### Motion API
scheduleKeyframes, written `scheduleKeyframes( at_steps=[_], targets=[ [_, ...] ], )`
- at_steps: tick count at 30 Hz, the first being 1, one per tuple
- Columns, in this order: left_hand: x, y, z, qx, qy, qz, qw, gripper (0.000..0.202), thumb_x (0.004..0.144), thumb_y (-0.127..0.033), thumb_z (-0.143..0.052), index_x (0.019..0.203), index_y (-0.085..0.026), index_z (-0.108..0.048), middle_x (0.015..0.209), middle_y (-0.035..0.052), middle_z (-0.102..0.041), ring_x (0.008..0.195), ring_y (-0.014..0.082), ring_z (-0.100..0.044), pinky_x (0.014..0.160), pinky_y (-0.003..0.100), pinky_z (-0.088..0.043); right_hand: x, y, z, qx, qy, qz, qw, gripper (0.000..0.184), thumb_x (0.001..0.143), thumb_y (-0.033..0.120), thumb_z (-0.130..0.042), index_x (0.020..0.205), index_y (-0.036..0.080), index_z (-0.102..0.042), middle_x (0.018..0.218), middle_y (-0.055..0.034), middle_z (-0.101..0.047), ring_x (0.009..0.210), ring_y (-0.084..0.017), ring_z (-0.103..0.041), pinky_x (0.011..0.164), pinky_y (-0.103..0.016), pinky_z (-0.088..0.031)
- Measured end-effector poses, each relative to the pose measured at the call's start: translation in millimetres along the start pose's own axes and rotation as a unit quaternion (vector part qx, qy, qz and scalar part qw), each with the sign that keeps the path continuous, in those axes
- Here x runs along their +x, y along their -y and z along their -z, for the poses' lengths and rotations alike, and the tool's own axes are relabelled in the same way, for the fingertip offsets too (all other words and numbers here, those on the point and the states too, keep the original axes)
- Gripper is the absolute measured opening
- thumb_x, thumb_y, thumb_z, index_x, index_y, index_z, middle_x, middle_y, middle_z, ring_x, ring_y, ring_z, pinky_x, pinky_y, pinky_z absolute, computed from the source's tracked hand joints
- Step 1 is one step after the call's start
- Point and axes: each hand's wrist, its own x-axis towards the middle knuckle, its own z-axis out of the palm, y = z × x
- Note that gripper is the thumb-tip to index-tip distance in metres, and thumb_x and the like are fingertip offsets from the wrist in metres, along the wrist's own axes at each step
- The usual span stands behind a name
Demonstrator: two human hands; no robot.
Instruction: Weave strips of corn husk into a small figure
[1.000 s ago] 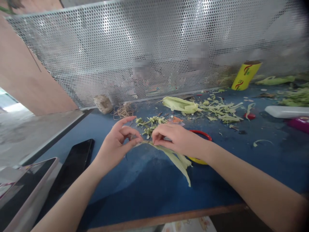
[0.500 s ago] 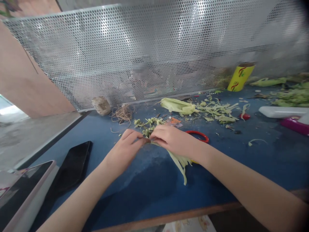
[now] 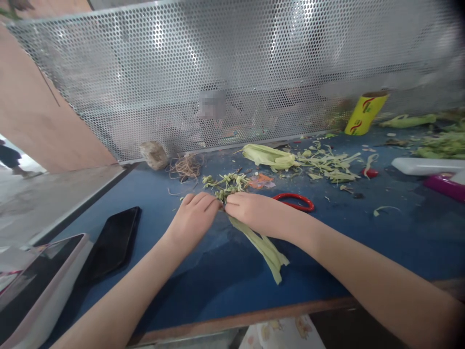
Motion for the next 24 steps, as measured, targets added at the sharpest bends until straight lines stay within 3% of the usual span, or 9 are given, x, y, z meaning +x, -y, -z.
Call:
scheduleKeyframes(
  at_steps=[9,14,20,24],
  targets=[
    [-1,-5,3.3,-0.078,0.068,0.055,0.993,0.016,0.08,-0.007,-0.045,0.087,-0.013,-0.057,0.087,0.0097,-0.062,0.089,0.0244,-0.053,0.071,0.035,-0.038,-5,-6,-4,0.135,-0.004,-0.019,0.991,0.016,0.083,0.003,-0.04,0.074,0.013,-0.049,0.074,-0.0022,-0.049,0.063,-0.011,-0.046,0.057,-0.022,-0.037],
    [-2,-4,5.6,-0.08,0.051,0.063,0.993,0.015,0.081,-0.01,-0.045,0.087,-0.015,-0.058,0.085,0.0084,-0.062,0.088,0.0235,-0.053,0.072,0.035,-0.038,-4,-9,-1,0.178,-0.004,-0.031,0.983,0.018,0.086,0.01,-0.039,0.073,0.014,-0.051,0.075,-0.0022,-0.05,0.065,-0.011,-0.047,0.06,-0.022,-0.037],
    [-3,-4,2.6,-0.065,0.005,0.006,0.998,0.021,0.086,-0.013,-0.038,0.086,-0.012,-0.059,0.082,0.0083,-0.063,0.082,0.0216,-0.055,0.071,0.034,-0.042,-4,-9,8,0.203,-0.076,-0.109,0.97,0.014,0.087,0.018,-0.041,0.079,0.016,-0.052,0.083,-0.0037,-0.053,0.079,-0.013,-0.05,0.071,-0.026,-0.038],
    [-1,-6,3.2,-0.127,0.031,-0.01,0.991,0.02,0.087,-0.015,-0.037,0.09,-0.012,-0.057,0.086,0.0081,-0.062,0.087,0.0209,-0.055,0.075,0.035,-0.044,-6,-12,10,0.27,-0.047,-0.146,0.951,0.012,0.085,0.019,-0.042,0.077,0.017,-0.051,0.078,-0.0013,-0.055,0.073,-0.012,-0.05,0.066,-0.025,-0.038]
  ],
)
